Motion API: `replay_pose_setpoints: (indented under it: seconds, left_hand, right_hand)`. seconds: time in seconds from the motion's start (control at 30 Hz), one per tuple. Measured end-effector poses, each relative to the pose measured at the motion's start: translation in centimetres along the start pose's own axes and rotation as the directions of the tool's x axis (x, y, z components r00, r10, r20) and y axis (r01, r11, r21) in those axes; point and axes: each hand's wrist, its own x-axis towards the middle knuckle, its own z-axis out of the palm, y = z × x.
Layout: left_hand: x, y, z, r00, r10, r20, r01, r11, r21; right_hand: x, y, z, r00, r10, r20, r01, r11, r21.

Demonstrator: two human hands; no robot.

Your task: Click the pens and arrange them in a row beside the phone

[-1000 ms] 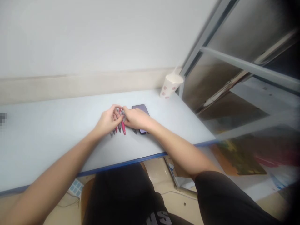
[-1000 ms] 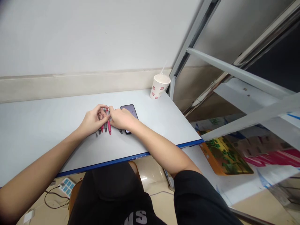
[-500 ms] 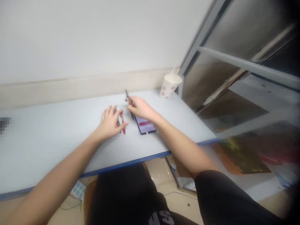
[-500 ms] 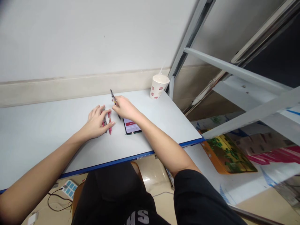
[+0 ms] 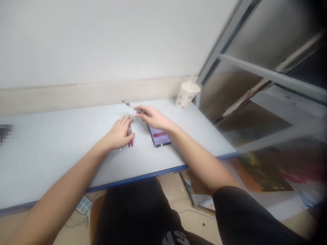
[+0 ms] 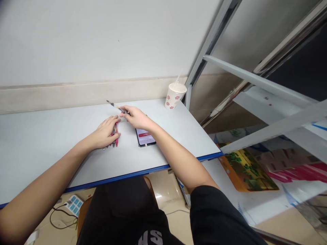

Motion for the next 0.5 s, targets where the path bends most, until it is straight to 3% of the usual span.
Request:
replay_pose_setpoints:
  seconds: [0.17,0.37,0.5]
  left_hand:
    - [0.0,0.1,-0.2,0.999,-0.007,-0.033,0.006,0.998,-0.057]
    - [-0.1,0.1,-0.4,0.998,0.015,-0.061,-0.021,0.995,-0.102]
    - [-0.1,0.3,-0.7,0.984,0.032,-0.173,-0.049,0.994,-0.096]
  right_hand:
    - [-0.2,-0.4,-1.3,0.998,0.002,-0.064,-0.012,0.988,-0.151]
    - [-0.1,-0.2,-2.1,0.988,0.124,-0.096,-0.142,0.967,-0.212]
    - [0.0,0.0,-2.2,0.988,0.118,-0.098,-0.140,0.957,-0.255]
